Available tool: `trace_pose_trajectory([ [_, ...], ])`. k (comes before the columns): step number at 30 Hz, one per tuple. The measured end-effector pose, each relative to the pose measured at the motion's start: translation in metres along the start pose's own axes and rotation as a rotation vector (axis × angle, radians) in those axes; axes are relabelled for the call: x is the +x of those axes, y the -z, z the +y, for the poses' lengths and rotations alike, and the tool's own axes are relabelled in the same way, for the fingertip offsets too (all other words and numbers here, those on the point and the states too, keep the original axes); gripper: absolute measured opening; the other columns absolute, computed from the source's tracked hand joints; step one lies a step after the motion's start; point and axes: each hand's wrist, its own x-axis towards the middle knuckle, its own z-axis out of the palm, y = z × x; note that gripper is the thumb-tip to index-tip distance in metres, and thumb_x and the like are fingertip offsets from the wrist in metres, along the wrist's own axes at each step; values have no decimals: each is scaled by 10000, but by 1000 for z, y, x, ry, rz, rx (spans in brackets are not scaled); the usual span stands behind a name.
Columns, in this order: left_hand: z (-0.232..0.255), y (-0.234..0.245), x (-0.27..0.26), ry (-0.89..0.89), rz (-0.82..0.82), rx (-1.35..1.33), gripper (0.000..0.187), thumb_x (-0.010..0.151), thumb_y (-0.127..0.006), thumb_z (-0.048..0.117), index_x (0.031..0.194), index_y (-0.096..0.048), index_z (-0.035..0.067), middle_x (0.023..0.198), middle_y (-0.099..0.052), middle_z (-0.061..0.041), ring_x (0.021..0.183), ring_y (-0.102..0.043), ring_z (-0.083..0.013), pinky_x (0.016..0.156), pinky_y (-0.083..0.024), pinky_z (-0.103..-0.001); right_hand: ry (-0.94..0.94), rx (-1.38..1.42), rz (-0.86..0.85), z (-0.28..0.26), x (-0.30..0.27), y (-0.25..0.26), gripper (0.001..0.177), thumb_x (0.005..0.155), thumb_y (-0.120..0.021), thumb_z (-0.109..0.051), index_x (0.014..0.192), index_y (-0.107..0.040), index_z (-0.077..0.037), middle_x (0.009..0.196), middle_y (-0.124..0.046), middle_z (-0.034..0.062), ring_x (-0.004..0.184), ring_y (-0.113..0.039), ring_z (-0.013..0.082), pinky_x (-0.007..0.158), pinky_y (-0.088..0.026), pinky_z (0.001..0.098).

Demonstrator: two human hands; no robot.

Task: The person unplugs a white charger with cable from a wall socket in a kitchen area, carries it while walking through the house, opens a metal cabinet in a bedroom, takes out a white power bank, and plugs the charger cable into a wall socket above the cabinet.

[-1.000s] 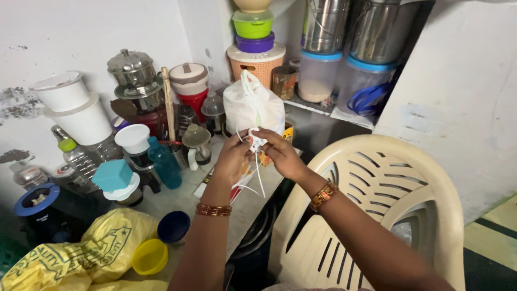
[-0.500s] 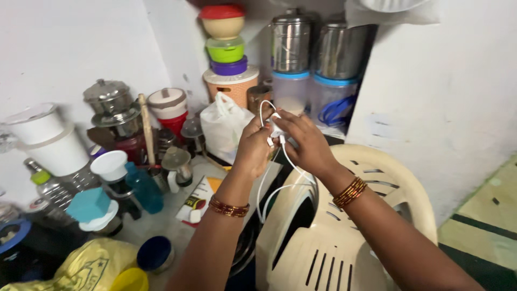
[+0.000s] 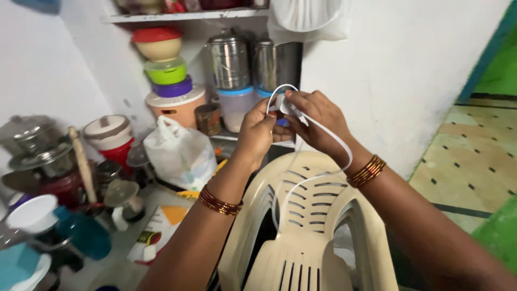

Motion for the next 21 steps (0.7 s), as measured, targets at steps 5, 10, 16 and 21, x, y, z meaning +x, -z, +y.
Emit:
trace_pose_trajectory([
  [5,8,-17,51,-4,-32,-83,315,1078,-354,77,1320,-545,14,1094,-656,-103,808,-753,-210,769,-657,-358,-42,-74,-27,27,14,20,553,899,-805,-41,1390,-552,-26,1212,-690,145,932,-679,306,792,-570,387],
  [10,13,-31,94,-45,-161,-54,395,1036,-340,59,1372,-548,61,1106,-696,-104,756,-730,-170,716,-634,-327,-86,-180,-13,49,29,29,490,906,-803,-31,1348,-594,-47,1208,-689,125,1009,-699,306,838,-588,379],
  [16,11,-39,150,-142,-237,34,401,1040,-372,85,1404,-539,62,1022,-737,-80,622,-610,-103,591,-535,-268,-161,-315,-61,75,42,38,473,869,-803,-21,1313,-641,-35,1172,-692,138,969,-704,303,813,-593,375],
  [21,11,-40,194,-356,-97,264,342,1057,-511,121,1360,-645,35,823,-651,-83,667,-557,-87,639,-500,-265,-231,-439,-58,107,53,57,394,913,-801,-33,1285,-672,-31,1196,-703,145,1006,-703,300,859,-586,378],
])
